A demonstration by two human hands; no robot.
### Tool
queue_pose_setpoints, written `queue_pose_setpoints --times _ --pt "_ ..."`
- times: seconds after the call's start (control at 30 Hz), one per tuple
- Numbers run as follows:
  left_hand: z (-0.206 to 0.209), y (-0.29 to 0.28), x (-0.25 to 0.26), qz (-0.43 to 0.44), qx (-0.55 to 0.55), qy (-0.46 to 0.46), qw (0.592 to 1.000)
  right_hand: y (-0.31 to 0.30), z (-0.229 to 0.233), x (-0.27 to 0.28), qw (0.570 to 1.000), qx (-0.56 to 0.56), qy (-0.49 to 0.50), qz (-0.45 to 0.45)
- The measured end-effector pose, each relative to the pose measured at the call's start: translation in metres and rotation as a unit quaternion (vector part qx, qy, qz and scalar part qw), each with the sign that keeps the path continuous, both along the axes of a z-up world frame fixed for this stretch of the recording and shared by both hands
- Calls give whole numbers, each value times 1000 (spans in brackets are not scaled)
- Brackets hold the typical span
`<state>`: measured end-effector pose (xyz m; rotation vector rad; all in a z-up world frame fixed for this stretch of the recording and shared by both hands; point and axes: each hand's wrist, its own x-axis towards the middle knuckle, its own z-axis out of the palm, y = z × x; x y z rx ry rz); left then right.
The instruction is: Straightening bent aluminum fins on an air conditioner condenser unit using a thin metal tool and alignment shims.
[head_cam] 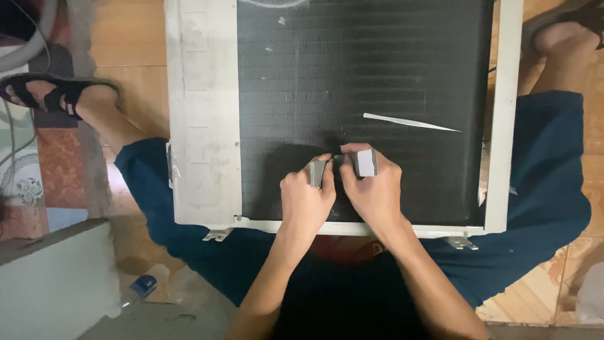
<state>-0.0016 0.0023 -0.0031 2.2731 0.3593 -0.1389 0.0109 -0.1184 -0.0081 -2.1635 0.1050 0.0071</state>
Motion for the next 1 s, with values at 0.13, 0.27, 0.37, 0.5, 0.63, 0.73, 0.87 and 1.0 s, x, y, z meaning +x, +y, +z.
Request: queue_pose_setpoints --times 0.13,0.27,0.37,0.5,0.63,0.73,0.87,1.0 --pt "-1 -1 1 -3 4 -9 1000 2 8 -2 1000 -2 11 -1" --pt "-4 -1 0 -7 0 5 1000 -2 7 -8 999 -7 40 -9" --pt "-1 -3 0 2 6 1 1000 -5 5 -7 999 -10 45 -14" --pt "-2 -4 2 3 1 0 1000 -8 1 -5 999 -10 39 -3" --pt "1 -4 1 13 -14 -12 1000 -13 -15 -8 998 23 44 -28" --pt "-1 -5 0 3 14 -9 1000 -11 -19 -10 999 -2 39 -37" --pt "-3 -9 1 1 25 -6 1000 1 -4 -6 998 -43 33 -28" --pt "0 -8 2 7 17 -7 1000 11 7 -3 997 -61 34 -15"
